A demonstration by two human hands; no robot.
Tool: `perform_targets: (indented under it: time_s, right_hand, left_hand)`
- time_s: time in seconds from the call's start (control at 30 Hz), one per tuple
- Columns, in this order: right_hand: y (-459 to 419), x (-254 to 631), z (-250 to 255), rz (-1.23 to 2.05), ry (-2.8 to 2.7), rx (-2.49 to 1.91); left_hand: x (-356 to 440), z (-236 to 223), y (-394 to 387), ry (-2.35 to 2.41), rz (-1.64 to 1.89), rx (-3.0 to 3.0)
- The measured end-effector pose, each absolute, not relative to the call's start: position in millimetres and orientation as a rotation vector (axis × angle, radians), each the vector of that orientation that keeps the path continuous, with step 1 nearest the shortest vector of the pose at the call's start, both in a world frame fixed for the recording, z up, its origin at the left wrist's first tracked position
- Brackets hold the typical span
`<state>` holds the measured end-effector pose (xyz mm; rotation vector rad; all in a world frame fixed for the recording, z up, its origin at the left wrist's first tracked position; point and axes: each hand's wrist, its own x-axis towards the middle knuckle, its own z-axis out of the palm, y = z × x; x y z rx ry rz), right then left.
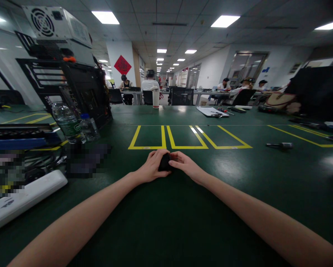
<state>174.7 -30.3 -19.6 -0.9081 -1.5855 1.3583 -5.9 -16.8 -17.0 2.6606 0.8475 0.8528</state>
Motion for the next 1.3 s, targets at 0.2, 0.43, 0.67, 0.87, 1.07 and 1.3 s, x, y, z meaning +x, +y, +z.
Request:
perform_targets:
  time_s: [0.2, 0.43, 0.67, 0.87, 1.07, 1.3]
  right_hand:
    - [-33.2, 175.4, -18.3, 1.377, -1.613, -0.789]
    - [-35.0, 173.0, -17.5, 1.326, -1.570, -0.901]
    - [-32.9, 175.2, -17.8, 1.385, -1.586, -0.870]
    - [-35.1, 173.2, -18.7, 1.345, -1.609, -0.812]
    - [-37.1, 171.8, -15.2, 1.294, -1.596, -0.943]
    - [-35.5, 173.5, -17.5, 1.335, -1.611, -0.861]
  left_hand:
    - [-6.7, -15.9, -17.7, 0.860, 0.829, 2.655]
    - [-5.7, -16.4, -16.7, 0.864, 0.835, 2.649]
    - [-6.3, -15.8, -17.4, 0.863, 0.830, 2.657]
    - [-5.9, -16.5, -16.9, 0.855, 0.848, 2.662]
    - [-6.1, -15.9, -17.5, 0.869, 0.830, 2.647]
    - [-6.5, -15.9, -17.3, 0.856, 0.834, 2.656]
